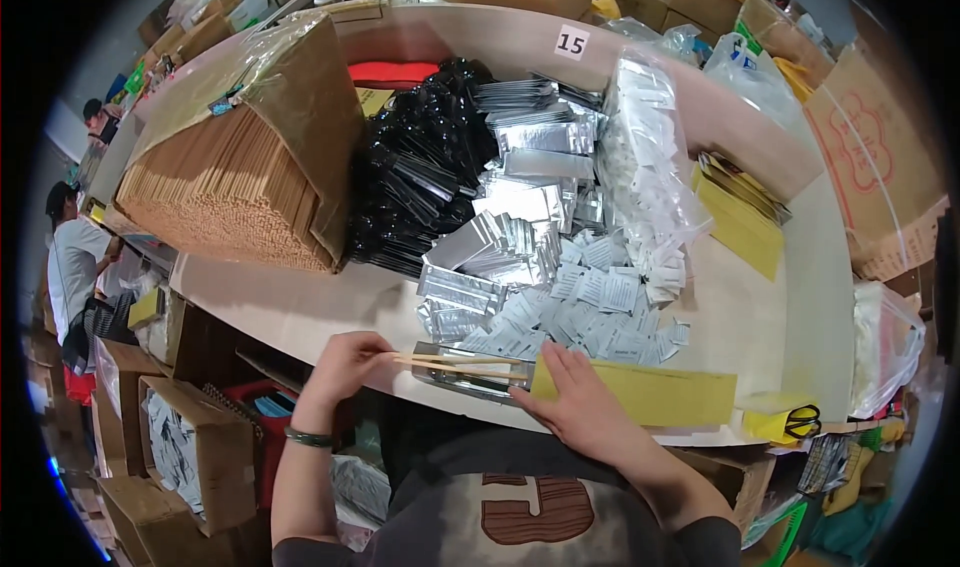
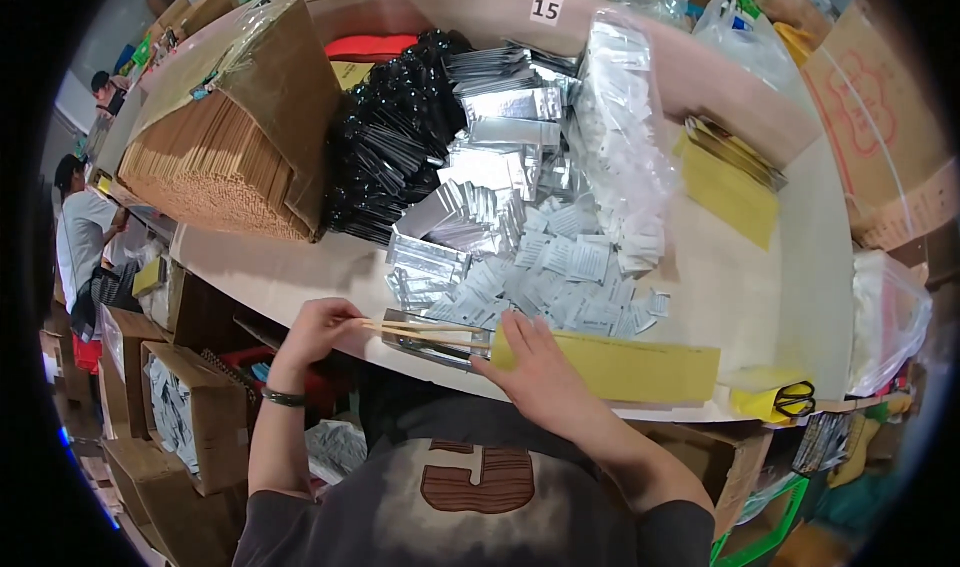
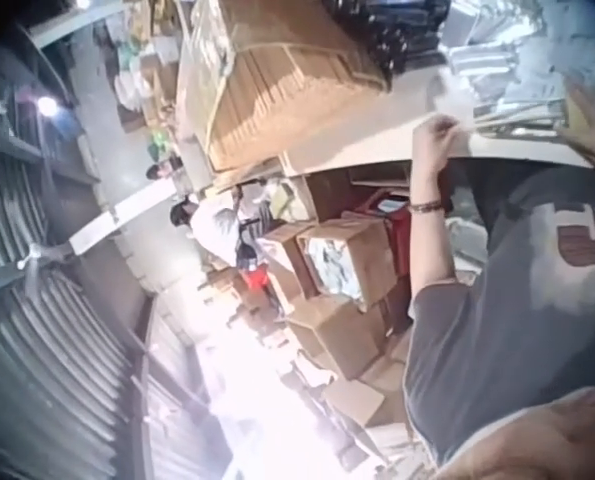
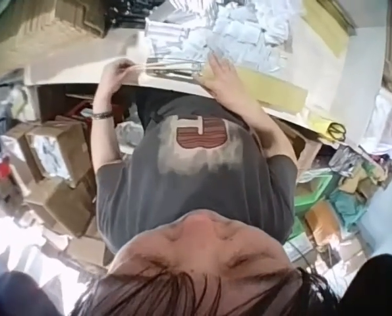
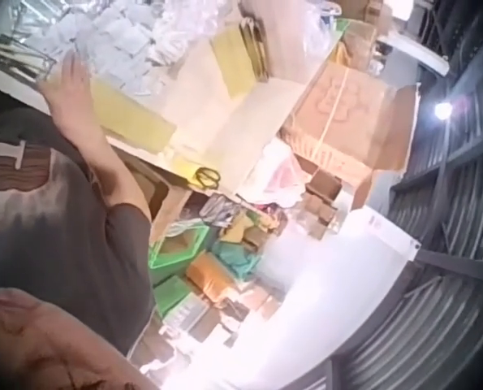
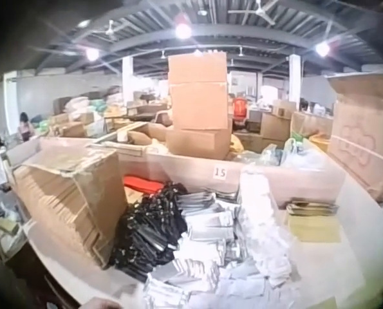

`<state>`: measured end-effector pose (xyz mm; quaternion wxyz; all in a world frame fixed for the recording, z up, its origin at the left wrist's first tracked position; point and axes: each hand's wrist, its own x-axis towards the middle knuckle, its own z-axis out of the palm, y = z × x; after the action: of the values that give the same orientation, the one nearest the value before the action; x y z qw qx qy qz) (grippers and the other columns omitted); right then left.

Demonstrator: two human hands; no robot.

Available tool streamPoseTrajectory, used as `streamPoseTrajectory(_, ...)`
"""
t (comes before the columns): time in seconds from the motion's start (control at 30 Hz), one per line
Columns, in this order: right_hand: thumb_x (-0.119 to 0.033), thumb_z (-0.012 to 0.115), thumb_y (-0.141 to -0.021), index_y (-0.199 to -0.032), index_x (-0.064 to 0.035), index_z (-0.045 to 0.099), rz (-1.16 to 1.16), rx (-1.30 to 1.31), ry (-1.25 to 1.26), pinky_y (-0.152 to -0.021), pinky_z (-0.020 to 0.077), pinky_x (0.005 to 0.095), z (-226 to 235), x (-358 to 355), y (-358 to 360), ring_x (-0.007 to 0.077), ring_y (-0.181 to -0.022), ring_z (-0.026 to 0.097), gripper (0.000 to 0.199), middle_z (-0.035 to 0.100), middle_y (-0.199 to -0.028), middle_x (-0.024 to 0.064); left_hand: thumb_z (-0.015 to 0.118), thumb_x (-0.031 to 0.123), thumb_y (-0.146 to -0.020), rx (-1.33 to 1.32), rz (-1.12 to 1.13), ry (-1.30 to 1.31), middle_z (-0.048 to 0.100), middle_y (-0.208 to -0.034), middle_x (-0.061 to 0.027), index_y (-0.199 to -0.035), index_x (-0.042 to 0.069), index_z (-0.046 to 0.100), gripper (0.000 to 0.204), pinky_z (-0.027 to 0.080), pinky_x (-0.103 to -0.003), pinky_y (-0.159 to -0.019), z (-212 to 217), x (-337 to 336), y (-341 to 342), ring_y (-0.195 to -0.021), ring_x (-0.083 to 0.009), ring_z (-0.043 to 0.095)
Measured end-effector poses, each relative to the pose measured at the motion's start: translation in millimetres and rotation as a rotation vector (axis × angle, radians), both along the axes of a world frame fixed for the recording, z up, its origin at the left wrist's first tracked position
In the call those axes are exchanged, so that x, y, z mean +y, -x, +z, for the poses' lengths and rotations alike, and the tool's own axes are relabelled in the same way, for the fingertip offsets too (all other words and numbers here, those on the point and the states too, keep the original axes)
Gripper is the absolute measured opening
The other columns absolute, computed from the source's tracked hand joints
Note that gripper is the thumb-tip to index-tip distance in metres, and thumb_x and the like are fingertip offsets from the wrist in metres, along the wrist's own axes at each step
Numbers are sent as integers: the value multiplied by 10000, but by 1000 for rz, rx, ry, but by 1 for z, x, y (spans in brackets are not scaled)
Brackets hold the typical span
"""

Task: Packing small product pouches into yellow envelopes at a factory workstation.

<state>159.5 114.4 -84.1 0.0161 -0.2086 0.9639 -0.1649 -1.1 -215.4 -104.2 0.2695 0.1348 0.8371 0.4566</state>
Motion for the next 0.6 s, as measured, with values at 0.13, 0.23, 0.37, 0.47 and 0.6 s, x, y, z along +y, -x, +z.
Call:
streamPoseTrajectory(0.13,-216,661,-874,-1303,-226,601,77,47,149,-1085,373,543,-3,-16,12,469,-1283,454,433,439,-1397,328,816,225,-796,182,73,-13,591,-861,-129,-897,-33,615,342,527,-342,-687,-2,71,-36,-736,-251,640)
streamPoseTrajectory(0.23,-233,738,-804,-1190,-88,609,-34,57,164,-1072,393,517,5,-18,17,464,-1250,472,431,473,-1362,315,823,228,-786,483,223,258,597,-894,-133,-948,-18,594,373,521,-359,-694,7,83,-42,-782,-252,631)
streamPoseTrajectory(0.37,-241,794,-732,-1089,-7,571,-102,80,106,-1040,415,497,2,-15,14,450,-1205,498,481,503,-1326,289,777,169,-827,327,246,35,609,-921,-149,-1004,-11,599,309,522,-366,-719,-25,88,-49,-820,-260,632)
streamPoseTrajectory(0.47,-222,792,-709,-1096,-9,567,-85,97,125,-1020,417,496,0,-12,19,419,-1172,519,496,531,-1280,273,707,74,-880,0,62,-241,643,-1082,-158,-1186,-22,556,355,531,-322,-862,-2,123,-68,-987,-229,655)
streamPoseTrajectory(0.6,-190,778,-694,-1138,-65,582,-106,97,195,-964,433,475,7,-8,19,369,-1117,547,501,574,-1181,228,718,112,-888,-88,-102,-328,599,-1200,-156,-1372,-11,427,577,495,-333,-956,15,113,-75,-1114,-225,618)
